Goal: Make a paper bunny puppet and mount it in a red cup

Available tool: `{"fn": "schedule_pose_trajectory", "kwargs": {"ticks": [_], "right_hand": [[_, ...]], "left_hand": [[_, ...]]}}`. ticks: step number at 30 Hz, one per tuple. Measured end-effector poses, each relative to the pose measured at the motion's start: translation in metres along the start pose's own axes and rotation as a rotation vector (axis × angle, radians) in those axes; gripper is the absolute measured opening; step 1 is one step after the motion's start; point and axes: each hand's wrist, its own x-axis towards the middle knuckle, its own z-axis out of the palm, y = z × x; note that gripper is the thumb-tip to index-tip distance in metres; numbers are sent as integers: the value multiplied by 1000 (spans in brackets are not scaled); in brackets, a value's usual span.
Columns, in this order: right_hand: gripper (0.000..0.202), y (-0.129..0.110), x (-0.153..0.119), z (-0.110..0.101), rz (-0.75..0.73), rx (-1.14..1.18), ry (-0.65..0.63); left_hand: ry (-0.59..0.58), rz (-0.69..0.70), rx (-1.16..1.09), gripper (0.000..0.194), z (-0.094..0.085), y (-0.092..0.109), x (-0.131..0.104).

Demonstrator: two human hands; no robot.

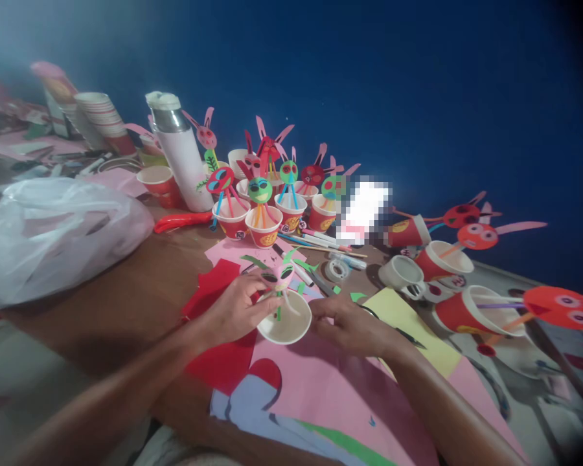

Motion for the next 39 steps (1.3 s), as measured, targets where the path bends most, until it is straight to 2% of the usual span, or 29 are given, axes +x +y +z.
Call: {"fn": "schedule_pose_trajectory", "kwargs": {"ticks": [6,14,17,27,33,37,39], "right_hand": [[17,2,0,-1,13,-22,-13],[14,-12,-3,-6,86,-30,35],[16,-15,-2,-6,98,-20,75],[14,-9,1,0,55,46,65],[13,-14,1,1,119,-1,70],[12,-15,2,2,102,-59,40],[13,-16,2,2,95,-68,31]], "left_hand": [[-7,-21,-13,17,-2,-2,1],[1,-70,-26,16,-2,-3,1],[0,-64,-38,13,-2,-3,2],[22,-34,-42,11,0,-4,1],[-39,-8,-85,8,-3,-2,2],[-40,31,-115,19,-4,-2,2],[-40,34,-117,19,-4,-2,2]]}}
